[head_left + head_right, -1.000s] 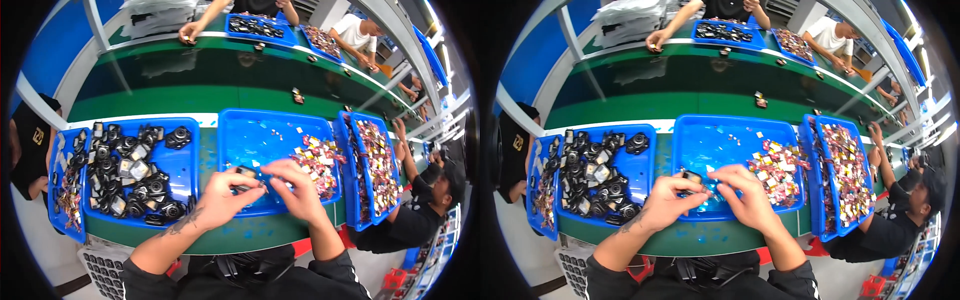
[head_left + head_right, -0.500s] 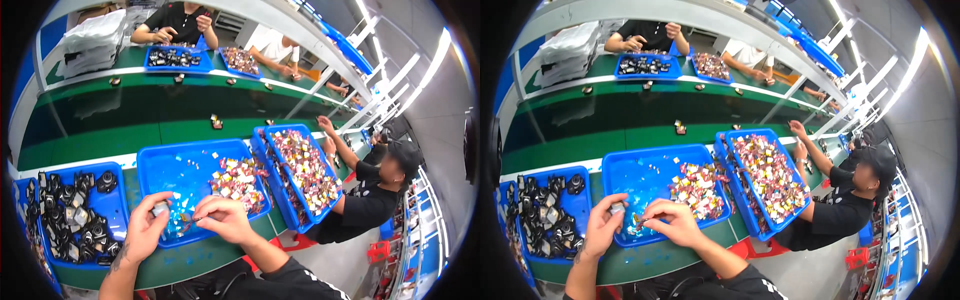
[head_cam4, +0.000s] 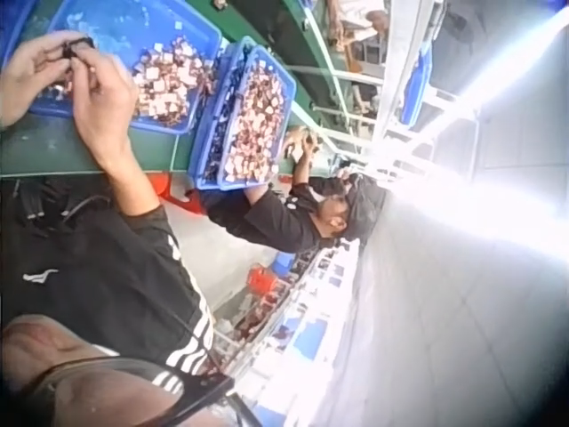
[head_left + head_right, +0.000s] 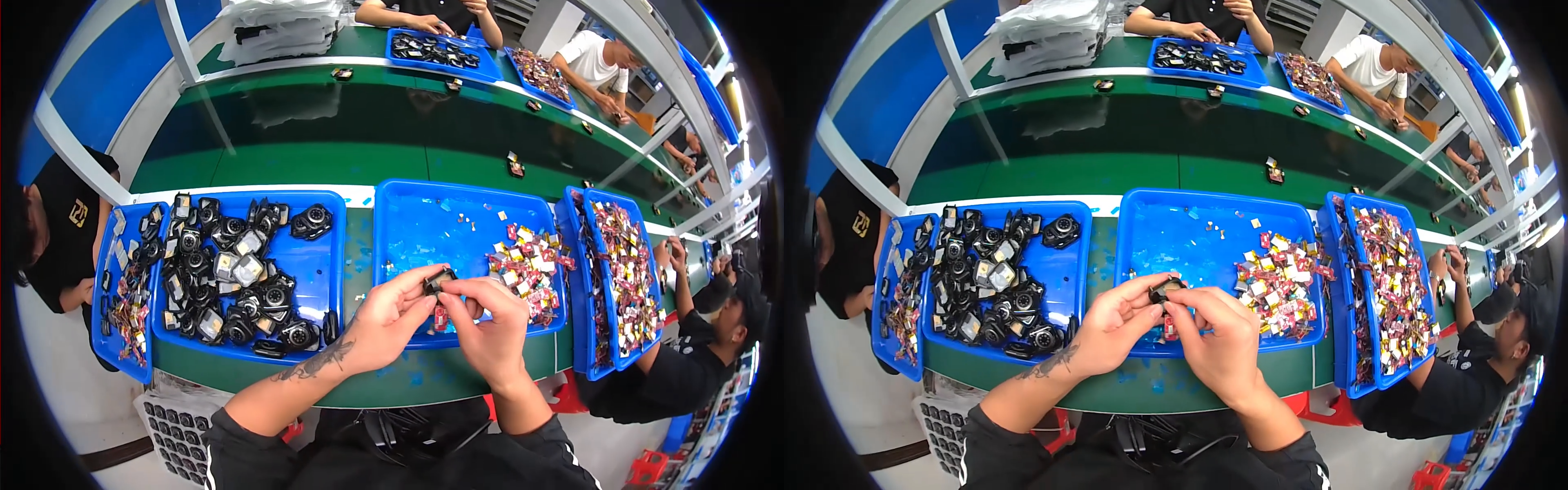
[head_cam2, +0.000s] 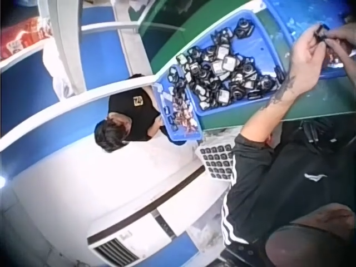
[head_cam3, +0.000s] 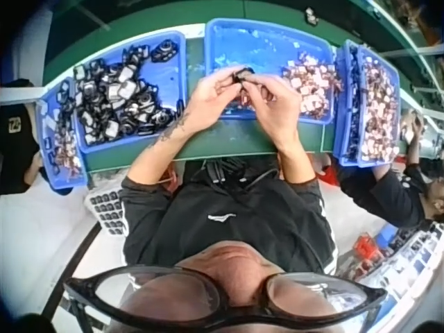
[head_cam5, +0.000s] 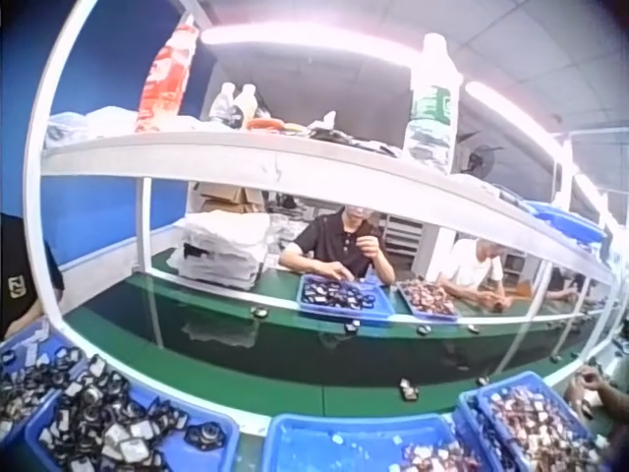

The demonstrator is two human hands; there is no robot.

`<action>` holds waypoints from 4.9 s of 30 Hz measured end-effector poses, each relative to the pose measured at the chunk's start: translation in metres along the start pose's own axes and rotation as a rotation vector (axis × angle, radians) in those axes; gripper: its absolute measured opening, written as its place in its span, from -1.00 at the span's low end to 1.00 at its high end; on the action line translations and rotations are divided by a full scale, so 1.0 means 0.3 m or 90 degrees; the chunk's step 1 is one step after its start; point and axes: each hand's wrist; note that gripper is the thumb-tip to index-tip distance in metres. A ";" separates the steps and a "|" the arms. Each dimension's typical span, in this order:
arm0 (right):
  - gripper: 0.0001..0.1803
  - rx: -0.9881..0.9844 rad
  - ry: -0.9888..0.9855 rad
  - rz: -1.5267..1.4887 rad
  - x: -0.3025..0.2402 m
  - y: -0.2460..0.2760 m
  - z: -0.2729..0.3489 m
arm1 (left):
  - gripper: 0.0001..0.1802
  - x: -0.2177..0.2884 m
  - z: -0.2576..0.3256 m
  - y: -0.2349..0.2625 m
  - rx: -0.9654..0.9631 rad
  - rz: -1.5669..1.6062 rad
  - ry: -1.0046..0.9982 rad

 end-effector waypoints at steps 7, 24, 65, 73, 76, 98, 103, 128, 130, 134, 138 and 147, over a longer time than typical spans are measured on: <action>-0.86 0.015 -0.007 -0.013 -0.007 -0.018 -0.003 | -0.53 0.025 0.002 0.023 -0.040 0.010 0.018; -0.86 0.005 0.002 -0.006 0.016 -0.013 -0.016 | -0.53 0.009 0.010 0.022 -0.070 -0.018 0.014; -0.74 -0.024 -0.143 -0.323 0.054 0.026 0.068 | -0.77 0.059 0.006 0.005 -0.007 -0.201 0.122; -0.74 0.078 -0.045 -0.194 0.077 -0.032 0.085 | -0.61 0.022 0.009 0.001 0.017 -0.075 0.044; -0.74 0.116 -0.014 -0.176 0.089 -0.050 0.091 | -0.59 0.018 0.017 -0.009 -0.001 -0.063 0.025; -0.50 -0.006 -0.077 -0.149 0.048 -0.069 0.022 | -0.50 0.011 0.030 -0.018 0.076 -0.018 -0.077; -0.53 -0.006 -0.073 -0.220 0.088 -0.080 0.001 | -0.46 0.031 0.024 -0.025 0.126 -0.197 -0.067; -0.85 -0.140 -0.041 0.205 0.268 0.255 -0.298 | -0.93 0.173 -0.054 0.057 0.124 0.105 -0.044; -0.82 -0.158 0.008 0.305 0.293 0.263 -0.201 | -0.91 0.144 -0.075 0.063 0.119 0.130 0.021; -0.81 -0.172 0.065 0.341 0.308 0.243 -0.124 | -0.85 0.090 -0.071 0.073 0.162 0.207 0.092; -0.87 0.012 -0.173 -0.004 0.289 0.258 -0.090 | -0.81 0.069 -0.067 0.071 0.158 0.168 0.083; -0.79 0.015 -0.174 -0.251 0.233 0.265 -0.114 | -0.60 0.057 -0.033 0.043 0.118 0.093 0.126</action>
Point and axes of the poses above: each hand's wrist, its own z-axis away from the middle knuckle, its own y-axis out of the back of the hand, x = y × z, and after that the axes turned 4 degrees about -x, right-handed
